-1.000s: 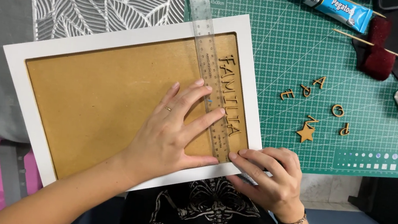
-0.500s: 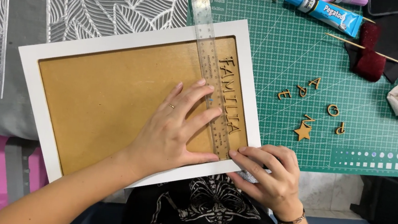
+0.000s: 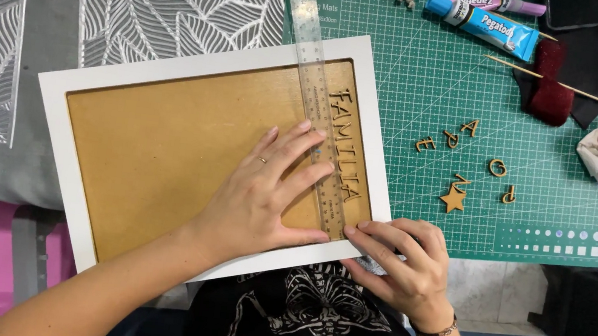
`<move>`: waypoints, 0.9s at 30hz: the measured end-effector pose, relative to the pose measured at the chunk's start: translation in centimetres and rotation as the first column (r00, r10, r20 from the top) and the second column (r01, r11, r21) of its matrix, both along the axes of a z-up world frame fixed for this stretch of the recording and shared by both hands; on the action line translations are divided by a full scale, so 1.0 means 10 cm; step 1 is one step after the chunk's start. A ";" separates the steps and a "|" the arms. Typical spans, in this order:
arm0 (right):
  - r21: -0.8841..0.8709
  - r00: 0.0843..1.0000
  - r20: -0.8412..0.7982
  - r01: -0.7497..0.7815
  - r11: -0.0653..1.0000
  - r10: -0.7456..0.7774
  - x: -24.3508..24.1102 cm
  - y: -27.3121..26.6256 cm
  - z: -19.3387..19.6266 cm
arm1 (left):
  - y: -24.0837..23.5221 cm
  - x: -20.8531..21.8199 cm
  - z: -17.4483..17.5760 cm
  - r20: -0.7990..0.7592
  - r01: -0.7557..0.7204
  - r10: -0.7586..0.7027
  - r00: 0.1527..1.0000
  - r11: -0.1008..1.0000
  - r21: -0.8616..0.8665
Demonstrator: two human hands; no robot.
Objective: The person arranges wooden letters vertically on a framed board to spell 'FAMILIA', using a ruler to align them. They repeatedly adjust the letters and ruler, then briefly place a small doll on the board before removing it and rechecking alignment.
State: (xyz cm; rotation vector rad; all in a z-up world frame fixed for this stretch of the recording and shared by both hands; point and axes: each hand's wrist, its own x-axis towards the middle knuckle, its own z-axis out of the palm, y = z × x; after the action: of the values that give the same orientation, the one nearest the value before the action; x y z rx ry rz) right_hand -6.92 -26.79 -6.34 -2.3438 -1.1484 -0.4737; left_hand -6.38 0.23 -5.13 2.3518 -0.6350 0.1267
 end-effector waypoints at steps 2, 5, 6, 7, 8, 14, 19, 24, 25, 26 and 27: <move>-0.001 1.000 0.001 0.001 1.000 -0.001 0.00 0.00 0.01 | 0.00 0.00 -0.01 0.001 -0.001 0.001 1.000 1.000 0.001; -0.004 1.000 0.002 0.003 1.000 -0.003 0.00 0.00 0.01 | 0.00 0.00 -0.01 0.008 0.002 -0.002 1.000 1.000 -0.002; -0.007 1.000 0.003 0.004 1.000 -0.004 0.00 0.00 0.01 | 0.00 0.00 -0.01 0.014 0.006 -0.006 1.000 1.000 -0.007; -0.007 1.000 0.004 0.004 1.000 -0.004 0.00 0.01 0.01 | 0.00 0.00 -0.02 0.015 0.006 -0.006 1.000 1.000 -0.007; -0.004 1.000 0.001 0.002 1.000 -0.002 0.00 0.02 0.02 | 0.00 0.00 -0.02 0.007 0.002 -0.002 1.000 1.000 -0.003; -0.002 1.000 0.007 -0.003 1.000 0.003 0.00 0.01 0.02 | 0.00 0.00 -0.04 0.005 -0.003 0.003 1.000 1.000 0.005; -0.006 1.000 0.002 -0.001 1.000 0.001 0.01 0.01 0.06 | 0.00 0.00 -0.05 0.012 -0.006 0.006 1.000 1.000 0.000; 0.042 0.999 -0.042 0.014 0.999 -0.013 0.11 -0.06 0.22 | 0.00 0.00 -0.09 0.015 0.002 -0.002 1.000 1.000 -0.008; 0.039 0.999 -0.042 0.020 0.999 -0.018 0.18 -0.03 0.27 | 0.00 0.00 -0.08 0.015 0.007 -0.007 1.000 1.000 -0.010; 0.024 0.998 -0.043 0.035 0.999 -0.034 0.24 0.00 0.32 | 0.00 -0.01 -0.07 0.009 0.007 -0.007 1.000 1.000 -0.012; 0.010 0.998 -0.041 0.051 0.999 -0.050 0.32 0.03 0.36 | 0.01 0.00 -0.06 0.006 0.007 -0.007 1.000 1.000 -0.013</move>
State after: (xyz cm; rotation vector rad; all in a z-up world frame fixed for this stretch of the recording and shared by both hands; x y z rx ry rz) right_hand -3.73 -26.51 -2.72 -2.3670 -1.0681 -0.4469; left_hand -6.36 0.29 -5.77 2.3376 -0.6437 0.1345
